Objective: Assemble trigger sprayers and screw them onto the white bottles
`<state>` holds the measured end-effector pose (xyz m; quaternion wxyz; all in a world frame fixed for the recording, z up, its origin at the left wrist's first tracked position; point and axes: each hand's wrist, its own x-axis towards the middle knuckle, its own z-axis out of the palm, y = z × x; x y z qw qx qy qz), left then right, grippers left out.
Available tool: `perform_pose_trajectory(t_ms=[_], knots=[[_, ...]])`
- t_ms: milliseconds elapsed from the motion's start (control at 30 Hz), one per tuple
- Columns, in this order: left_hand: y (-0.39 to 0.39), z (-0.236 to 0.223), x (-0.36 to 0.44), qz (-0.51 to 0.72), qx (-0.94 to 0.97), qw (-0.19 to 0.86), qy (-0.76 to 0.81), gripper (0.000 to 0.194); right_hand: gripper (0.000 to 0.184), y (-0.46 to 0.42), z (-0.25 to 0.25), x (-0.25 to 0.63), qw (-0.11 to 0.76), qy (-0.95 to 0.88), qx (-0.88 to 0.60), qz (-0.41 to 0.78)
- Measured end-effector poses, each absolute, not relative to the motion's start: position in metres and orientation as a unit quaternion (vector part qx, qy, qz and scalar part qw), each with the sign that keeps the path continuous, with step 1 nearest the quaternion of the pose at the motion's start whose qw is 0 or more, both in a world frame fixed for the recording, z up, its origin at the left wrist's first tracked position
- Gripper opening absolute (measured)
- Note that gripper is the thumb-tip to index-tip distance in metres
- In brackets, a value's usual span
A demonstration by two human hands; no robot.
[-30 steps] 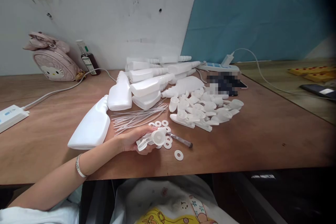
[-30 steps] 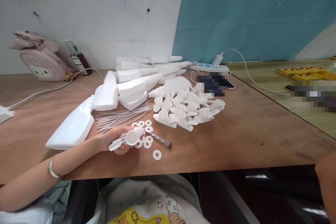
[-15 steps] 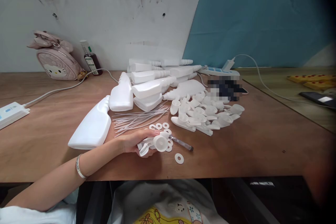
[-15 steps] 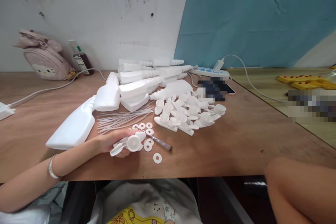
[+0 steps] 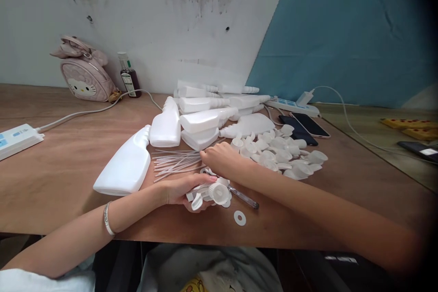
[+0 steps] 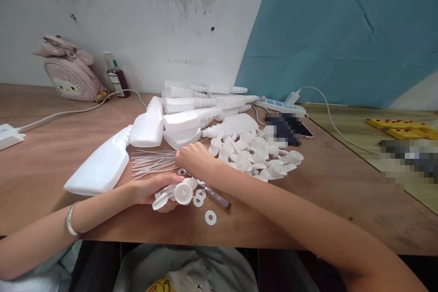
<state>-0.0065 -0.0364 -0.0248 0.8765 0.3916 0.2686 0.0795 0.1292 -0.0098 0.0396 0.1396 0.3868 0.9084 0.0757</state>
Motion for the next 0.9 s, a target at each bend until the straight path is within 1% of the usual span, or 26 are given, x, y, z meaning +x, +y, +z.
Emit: perform_pose_trajectory(t_ms=[133, 233, 333, 433, 500, 567, 600, 667, 733, 800, 900], knots=[[-0.034, -0.030, -0.007, 0.063, 0.380, 0.890, 0.245, 0.039, 0.018, -0.001, 0.024, 0.122, 0.131, 0.908, 0.388, 0.094], [-0.033, -0.029, -0.007, 0.066, 0.377, 0.892, 0.240, 0.040, 0.018, 0.003, 0.025, 0.123, 0.123, 0.906, 0.390, 0.106], [-0.033, -0.028, -0.007, 0.068, 0.377, 0.893, 0.236, 0.040, 0.016, 0.005, 0.037, 0.128, 0.115, 0.904, 0.395, 0.118], [-0.033, -0.028, -0.007, 0.072, 0.379, 0.893, 0.233, 0.041, 0.015, 0.003, 0.062, 0.140, 0.096, 0.899, 0.410, 0.123], [-0.033, -0.028, -0.007, 0.074, 0.383, 0.893, 0.226, 0.044, 0.018, -0.001, 0.081, 0.153, 0.019, 0.899, 0.428, 0.095], [-0.033, -0.028, -0.007, 0.070, 0.380, 0.900, 0.201, 0.049, 0.013, -0.010, 0.099, 0.168, -0.116, 0.898, 0.423, 0.034], [-0.032, -0.028, -0.007, 0.070, 0.374, 0.906, 0.183, 0.050, 0.011, -0.016, 0.105, 0.174, -0.201, 0.886, 0.418, -0.016], [-0.031, -0.027, -0.008, 0.085, 0.353, 0.919, 0.155, 0.048, 0.010, -0.029, 0.111, 0.183, -0.368, 0.833, 0.377, -0.167], [-0.030, -0.026, -0.009, 0.111, 0.329, 0.927, 0.143, 0.044, 0.009, -0.044, 0.108, 0.185, -0.498, 0.752, 0.338, -0.268], [-0.029, -0.027, -0.009, 0.131, 0.309, 0.931, 0.143, 0.042, 0.008, -0.059, 0.098, 0.183, -0.564, 0.686, 0.333, -0.318], [-0.028, -0.031, -0.010, 0.132, 0.299, 0.933, 0.147, 0.043, 0.011, -0.076, 0.077, 0.176, -0.598, 0.633, 0.328, -0.366]])
